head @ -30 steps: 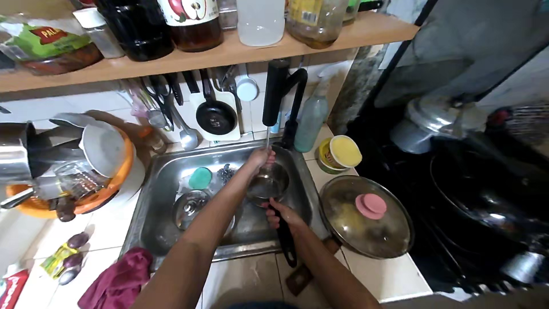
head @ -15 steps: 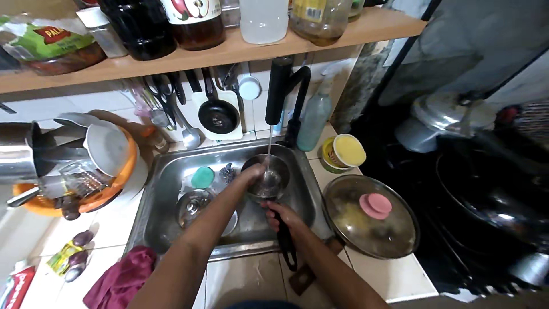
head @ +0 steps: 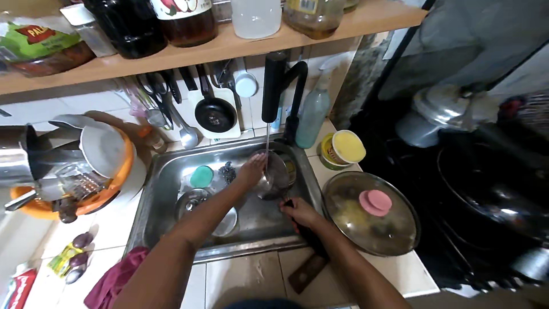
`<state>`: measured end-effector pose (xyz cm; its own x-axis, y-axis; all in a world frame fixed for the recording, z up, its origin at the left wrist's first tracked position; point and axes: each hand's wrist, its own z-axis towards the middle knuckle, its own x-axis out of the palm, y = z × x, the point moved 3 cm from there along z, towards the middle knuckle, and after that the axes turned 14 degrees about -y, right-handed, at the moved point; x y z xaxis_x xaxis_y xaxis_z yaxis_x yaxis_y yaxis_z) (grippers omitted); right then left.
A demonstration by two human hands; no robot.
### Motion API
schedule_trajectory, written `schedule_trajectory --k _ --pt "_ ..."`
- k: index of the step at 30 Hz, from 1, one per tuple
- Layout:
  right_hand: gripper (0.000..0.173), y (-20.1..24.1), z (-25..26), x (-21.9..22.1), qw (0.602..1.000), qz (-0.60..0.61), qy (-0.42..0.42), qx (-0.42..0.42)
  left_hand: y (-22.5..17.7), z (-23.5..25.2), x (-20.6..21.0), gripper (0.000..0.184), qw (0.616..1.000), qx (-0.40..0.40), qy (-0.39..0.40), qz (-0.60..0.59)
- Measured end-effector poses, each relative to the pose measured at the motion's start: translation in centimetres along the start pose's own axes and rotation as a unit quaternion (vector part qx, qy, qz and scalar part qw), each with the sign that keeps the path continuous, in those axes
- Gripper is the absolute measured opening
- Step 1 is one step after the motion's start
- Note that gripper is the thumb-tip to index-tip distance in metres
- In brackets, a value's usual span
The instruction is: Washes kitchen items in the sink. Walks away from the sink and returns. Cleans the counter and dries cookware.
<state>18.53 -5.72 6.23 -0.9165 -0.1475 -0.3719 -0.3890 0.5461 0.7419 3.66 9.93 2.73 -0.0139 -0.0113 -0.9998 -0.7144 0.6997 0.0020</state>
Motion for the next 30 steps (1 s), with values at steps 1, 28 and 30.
schedule_trajectory --k 1,28,30 --pt "0.024 0.3 0.0 0.2 1.0 -0.001 -0.008 0.0 0.4 0.6 0.2 0.06 0.999 -0.006 -0.032 0.026" --pt "0.017 0.8 0.5 3.8 0.978 0.192 0.069 0.034 -1.0 0.2 1.7 0.07 0.964 -0.096 0.011 -0.249" --pt "0.015 0.9 0.8 3.4 0.98 0.177 0.08 0.032 -3.6 -0.9 0.3 0.058 0.9 -0.085 0.028 -0.427"
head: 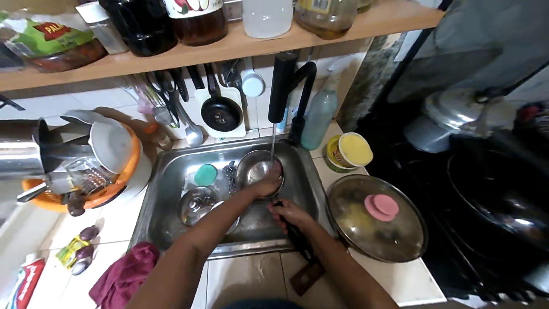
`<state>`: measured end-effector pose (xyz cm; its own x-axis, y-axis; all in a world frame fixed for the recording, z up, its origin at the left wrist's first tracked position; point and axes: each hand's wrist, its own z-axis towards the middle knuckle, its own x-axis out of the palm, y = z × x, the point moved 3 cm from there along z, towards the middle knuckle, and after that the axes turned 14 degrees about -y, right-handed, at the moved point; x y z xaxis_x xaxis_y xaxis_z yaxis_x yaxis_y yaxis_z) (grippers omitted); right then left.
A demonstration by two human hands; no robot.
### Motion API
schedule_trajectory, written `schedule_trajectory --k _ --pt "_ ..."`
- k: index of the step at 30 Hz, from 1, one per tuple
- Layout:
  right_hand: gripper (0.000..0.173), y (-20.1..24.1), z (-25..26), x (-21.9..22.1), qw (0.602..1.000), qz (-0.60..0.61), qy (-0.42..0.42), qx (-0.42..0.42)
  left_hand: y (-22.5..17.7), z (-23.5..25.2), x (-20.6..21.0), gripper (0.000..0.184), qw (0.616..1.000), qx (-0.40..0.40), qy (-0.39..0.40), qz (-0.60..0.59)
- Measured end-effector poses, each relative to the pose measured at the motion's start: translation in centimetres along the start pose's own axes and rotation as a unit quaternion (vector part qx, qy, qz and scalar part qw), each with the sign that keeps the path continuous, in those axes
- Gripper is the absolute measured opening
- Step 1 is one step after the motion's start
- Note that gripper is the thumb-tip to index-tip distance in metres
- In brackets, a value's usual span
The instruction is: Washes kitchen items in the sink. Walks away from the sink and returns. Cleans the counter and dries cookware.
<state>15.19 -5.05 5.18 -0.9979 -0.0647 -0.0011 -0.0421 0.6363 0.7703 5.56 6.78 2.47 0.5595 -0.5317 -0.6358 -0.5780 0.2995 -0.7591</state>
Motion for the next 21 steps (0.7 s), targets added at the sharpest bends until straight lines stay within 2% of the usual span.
schedule_trajectory --k 2,3,5,6,8,10,11,12,13,15,18,19,21 --pt "0.016 0.3 0.1 -1.0 0.998 -0.052 -0.018 -0.007 -1.8 -2.2 0.5 0.056 0.992 -0.034 0.053 -0.11" --pt "0.019 0.5 0.1 -1.7 0.996 -0.086 -0.033 -0.012 -1.9 -3.0 0.4 0.059 0.99 -0.053 0.088 -0.096" --pt "0.02 0.9 -0.1 -2.8 0.986 -0.156 -0.053 -0.019 -0.5 -3.2 -0.1 0.061 0.987 -0.034 0.143 0.06" --pt "0.021 1.1 -0.3 -3.1 0.981 -0.182 -0.059 -0.019 0.7 -2.6 -0.5 0.056 0.975 0.013 0.146 0.168" --pt "0.022 1.3 -1.0 -3.1 0.972 -0.226 -0.056 -0.01 3.4 -0.8 -2.0 0.05 0.937 0.07 0.096 0.328" --pt "0.024 1.4 -1.3 -2.8 0.968 -0.246 -0.055 0.004 4.7 0.9 -3.7 0.051 0.891 0.111 -0.019 0.44" --pt "0.024 1.5 -1.3 -2.6 0.967 -0.247 -0.058 0.01 4.6 1.3 -4.3 0.05 0.852 0.146 -0.07 0.498" --pt "0.024 1.6 -1.1 -2.6 0.967 -0.245 -0.064 0.011 4.5 1.5 -4.6 0.048 0.816 0.184 -0.112 0.537" --pt "0.024 1.7 -0.9 -2.6 0.968 -0.24 -0.072 0.009 4.5 1.6 -4.7 0.047 0.807 0.188 -0.118 0.547" --pt "0.022 1.9 -0.5 -2.7 0.973 -0.211 -0.09 -0.004 4.3 1.3 -4.1 0.055 0.863 0.112 -0.049 0.491" --pt "0.016 2.0 0.4 -2.4 0.988 -0.105 -0.112 -0.019 1.8 -0.6 -1.6 0.061 0.961 0.025 0.036 0.272" --pt "0.015 1.9 0.5 -2.0 0.991 -0.059 -0.117 -0.019 0.0 -1.4 -1.1 0.067 0.983 -0.023 0.053 0.174" --pt "0.011 1.5 0.8 -1.0 0.993 0.043 -0.111 -0.008 -3.3 -2.5 -1.0 0.071 0.995 -0.087 0.04 0.036"
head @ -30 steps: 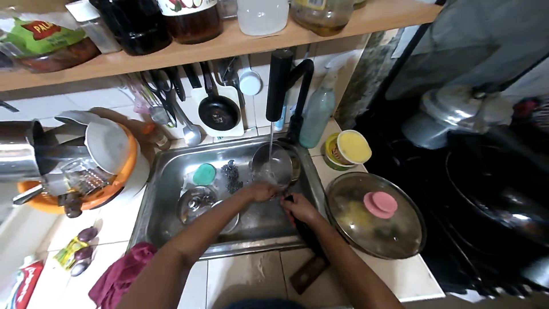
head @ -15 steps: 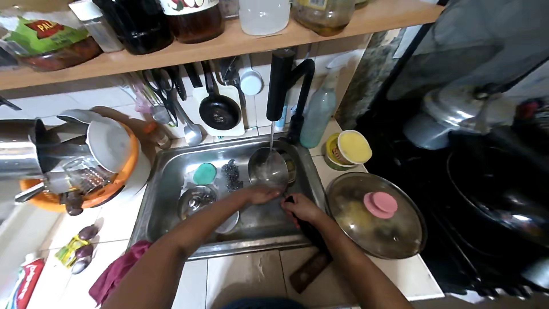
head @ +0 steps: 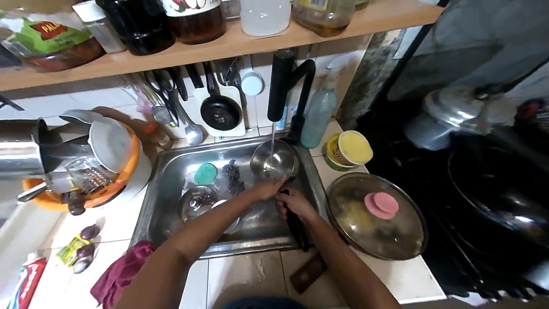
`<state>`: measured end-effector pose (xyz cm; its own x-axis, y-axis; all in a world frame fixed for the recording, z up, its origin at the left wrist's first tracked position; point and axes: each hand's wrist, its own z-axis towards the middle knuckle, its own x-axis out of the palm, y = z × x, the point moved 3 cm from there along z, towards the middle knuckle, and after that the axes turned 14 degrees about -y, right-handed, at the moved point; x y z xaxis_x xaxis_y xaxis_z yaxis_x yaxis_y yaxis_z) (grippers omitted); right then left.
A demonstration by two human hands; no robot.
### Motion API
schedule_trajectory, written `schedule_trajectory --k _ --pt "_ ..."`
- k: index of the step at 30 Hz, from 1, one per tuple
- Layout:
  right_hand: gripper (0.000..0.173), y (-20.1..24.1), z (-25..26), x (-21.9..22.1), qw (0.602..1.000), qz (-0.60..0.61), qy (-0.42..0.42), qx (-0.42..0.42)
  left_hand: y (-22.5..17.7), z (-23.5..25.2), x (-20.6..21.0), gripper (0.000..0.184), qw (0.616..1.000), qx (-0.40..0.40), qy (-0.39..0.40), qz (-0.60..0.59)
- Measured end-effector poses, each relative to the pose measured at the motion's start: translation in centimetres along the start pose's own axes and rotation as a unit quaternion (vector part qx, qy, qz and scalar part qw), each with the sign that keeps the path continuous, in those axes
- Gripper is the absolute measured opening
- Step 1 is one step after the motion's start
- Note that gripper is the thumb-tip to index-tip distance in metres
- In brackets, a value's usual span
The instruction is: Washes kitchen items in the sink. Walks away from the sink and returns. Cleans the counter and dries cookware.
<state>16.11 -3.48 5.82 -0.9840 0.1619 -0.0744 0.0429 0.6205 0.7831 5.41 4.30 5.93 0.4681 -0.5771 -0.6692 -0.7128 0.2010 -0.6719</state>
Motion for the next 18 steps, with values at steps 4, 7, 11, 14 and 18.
schedule_trajectory --k 4,7,11,14,18 --pt "0.016 -1.1 -0.3 1.0 0.991 0.096 0.088 0.043 -3.2 -1.9 -0.4 0.053 0.998 -0.018 -0.022 0.06" --pt "0.018 -1.6 -0.5 0.5 0.989 0.06 0.135 0.025 -3.3 -3.2 -0.6 0.047 0.992 -0.022 0.003 0.123" --pt "0.012 -2.1 -1.4 2.4 0.982 0.162 0.082 0.06 -1.8 -3.6 -1.9 0.061 0.985 -0.029 0.024 0.167" --pt "0.013 -1.8 -1.3 2.6 0.984 0.066 0.148 0.071 -1.3 -3.5 -2.7 0.069 0.983 -0.039 0.061 0.168" --pt "0.022 -1.4 -1.0 1.8 0.977 0.009 0.196 0.084 -0.4 -3.8 -2.3 0.056 0.988 0.009 0.053 0.142"
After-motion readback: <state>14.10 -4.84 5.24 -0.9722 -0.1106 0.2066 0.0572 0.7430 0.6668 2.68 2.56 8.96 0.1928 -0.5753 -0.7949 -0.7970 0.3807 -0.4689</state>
